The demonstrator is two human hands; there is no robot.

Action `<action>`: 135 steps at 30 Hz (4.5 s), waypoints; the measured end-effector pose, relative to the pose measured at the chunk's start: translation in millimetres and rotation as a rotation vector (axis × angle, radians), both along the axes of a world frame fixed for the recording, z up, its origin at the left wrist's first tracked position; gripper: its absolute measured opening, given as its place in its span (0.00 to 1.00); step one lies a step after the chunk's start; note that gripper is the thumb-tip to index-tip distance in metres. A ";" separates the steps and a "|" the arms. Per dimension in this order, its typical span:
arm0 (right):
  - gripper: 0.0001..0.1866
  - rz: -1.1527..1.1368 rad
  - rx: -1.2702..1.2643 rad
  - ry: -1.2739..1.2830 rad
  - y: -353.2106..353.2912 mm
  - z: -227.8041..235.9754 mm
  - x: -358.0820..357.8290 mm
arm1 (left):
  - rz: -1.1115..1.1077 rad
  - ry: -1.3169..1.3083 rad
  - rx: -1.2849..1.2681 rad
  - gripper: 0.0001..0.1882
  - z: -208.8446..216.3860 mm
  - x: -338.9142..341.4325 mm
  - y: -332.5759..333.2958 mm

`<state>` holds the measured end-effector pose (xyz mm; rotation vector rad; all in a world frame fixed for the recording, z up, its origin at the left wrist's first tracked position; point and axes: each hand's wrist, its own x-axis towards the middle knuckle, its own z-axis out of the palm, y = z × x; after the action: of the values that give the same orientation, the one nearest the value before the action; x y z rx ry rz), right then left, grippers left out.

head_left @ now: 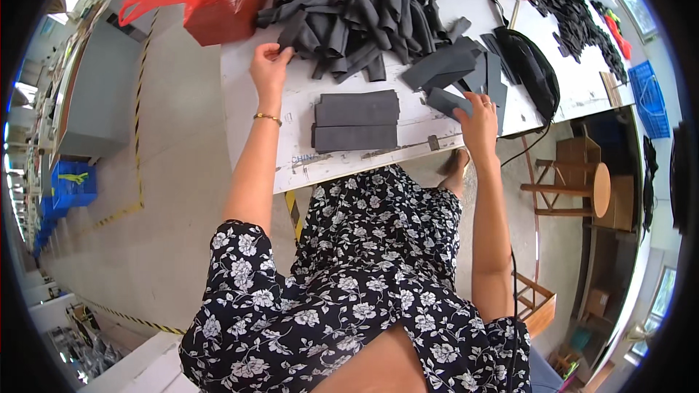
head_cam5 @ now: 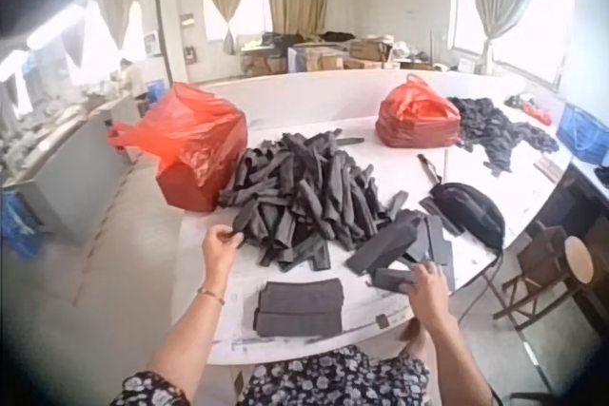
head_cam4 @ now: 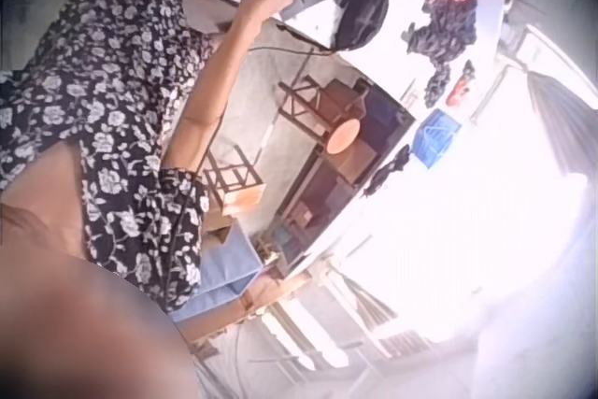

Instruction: Assembling and inspecting black foam components on a workbench.

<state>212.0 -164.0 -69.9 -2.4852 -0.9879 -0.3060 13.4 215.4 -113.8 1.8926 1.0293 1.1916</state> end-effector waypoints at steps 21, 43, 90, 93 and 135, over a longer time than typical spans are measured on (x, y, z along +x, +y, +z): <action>0.21 0.258 0.652 0.395 13.6 25.6 -42.6 | -0.434 -1.107 -1.218 0.23 34.4 -40.3 -88.6; 0.19 0.609 0.360 0.109 10.2 62.8 -138.5 | -0.357 -0.850 -1.237 0.17 67.8 -38.5 -168.0; 0.22 0.575 0.307 0.099 12.5 70.9 -149.2 | -0.743 -1.015 -0.952 0.14 99.0 -24.6 -246.1; 0.20 0.661 0.335 0.145 14.8 64.2 -143.1 | -0.754 -1.032 -0.944 0.15 95.4 -15.0 -254.9; 0.07 0.310 0.872 0.966 43.3 37.3 -151.2 | -0.525 -1.113 -0.973 0.17 89.6 -8.2 -241.7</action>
<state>60.8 -120.6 -32.5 -1.3603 -0.5872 0.4504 5.1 -26.3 -24.2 0.4859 0.2949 0.9129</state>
